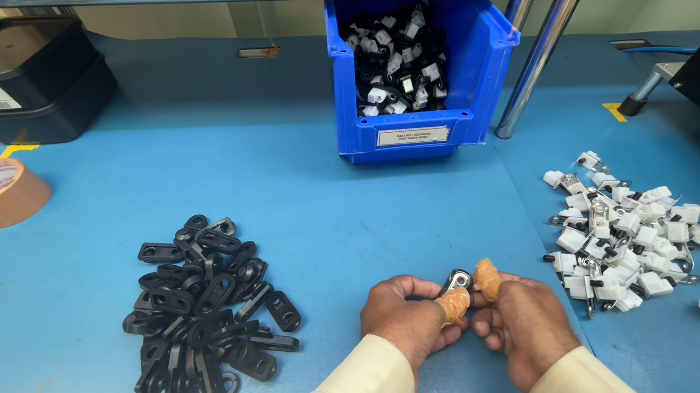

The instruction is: The person picks black plastic strap pieces and white latch bodies from the workbench, presses each strap piece onto a latch body by hand, and places the assembled latch onto a growing pile on the right side of the bench, repeating the cycle one piece at a time.

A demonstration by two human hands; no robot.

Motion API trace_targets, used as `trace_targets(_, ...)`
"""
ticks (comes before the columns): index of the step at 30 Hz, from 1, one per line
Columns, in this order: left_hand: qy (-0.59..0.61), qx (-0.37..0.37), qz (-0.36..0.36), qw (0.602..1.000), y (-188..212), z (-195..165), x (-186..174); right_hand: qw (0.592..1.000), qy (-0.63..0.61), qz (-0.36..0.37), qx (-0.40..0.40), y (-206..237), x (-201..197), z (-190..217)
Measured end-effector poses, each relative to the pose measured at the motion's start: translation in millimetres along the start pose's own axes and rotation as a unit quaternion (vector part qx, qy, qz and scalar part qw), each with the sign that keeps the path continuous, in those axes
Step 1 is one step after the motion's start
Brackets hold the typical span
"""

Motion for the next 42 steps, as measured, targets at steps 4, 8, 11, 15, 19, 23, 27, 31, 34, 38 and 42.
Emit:
trace_targets(4, 0.007, 0.016, 0.013, 1.000, -4.6, 2.0, 2.5, 0.999, 0.021, 0.030, -0.024, 9.4, -6.3, 4.2)
trace_targets(8, -0.075, 0.044, 0.005, 0.996, -9.8, 1.7, 6.3, 0.985, 0.111, 0.036, -0.125, 9.8, -7.8, 11.8)
trace_targets(11, -0.121, 0.058, -0.001, 0.991, -9.6, 1.2, 12.1, 0.977, 0.147, -0.013, -0.156, 2.8, -7.5, 14.6)
trace_targets(15, -0.115, 0.048, -0.020, 0.992, -8.5, -0.8, 14.3, 0.988, 0.069, -0.053, -0.128, -9.4, -3.3, 8.3)
trace_targets(19, -0.125, 0.043, -0.014, 0.991, -8.3, -2.6, 13.6, 0.997, 0.027, 0.041, -0.068, -16.3, -13.2, 13.2)
trace_targets(23, -0.161, 0.049, 0.001, 0.986, -9.7, -4.6, 13.1, 0.982, 0.130, 0.082, -0.113, -9.4, -21.1, 21.9)
trace_targets(27, -0.169, 0.063, -0.003, 0.984, -10.9, -6.2, 15.8, 0.927, 0.271, -0.007, -0.260, 1.3, -11.0, 29.8)
trace_targets(31, -0.133, 0.056, -0.010, 0.989, -12.3, -5.0, 17.5, 0.970, 0.178, -0.058, -0.158, -2.4, -1.2, 21.7)
trace_targets(34, -0.161, 0.052, -0.013, 0.986, -15.0, -2.1, 16.9, 0.988, 0.094, 0.003, -0.120, -11.6, -7.5, 21.6)
trace_targets(38, -0.113, 0.047, -0.010, 0.992, -24.6, 1.0, 15.3, 0.991, 0.070, 0.078, -0.078, -23.5, -21.3, 18.7)
trace_targets(42, -0.038, 0.028, -0.008, 0.999, -33.8, 3.4, 15.9, 0.908, 0.274, 0.038, -0.313, -12.9, -36.8, 4.8)
Point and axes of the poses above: each hand's wrist, its own y-axis away from the middle knuckle, its own x-axis out of the palm, z = x × y, the point moved 2 cm from there along -y, towards the middle knuckle, and after that the axes turned 10 degrees about x, right-handed, at the moved point
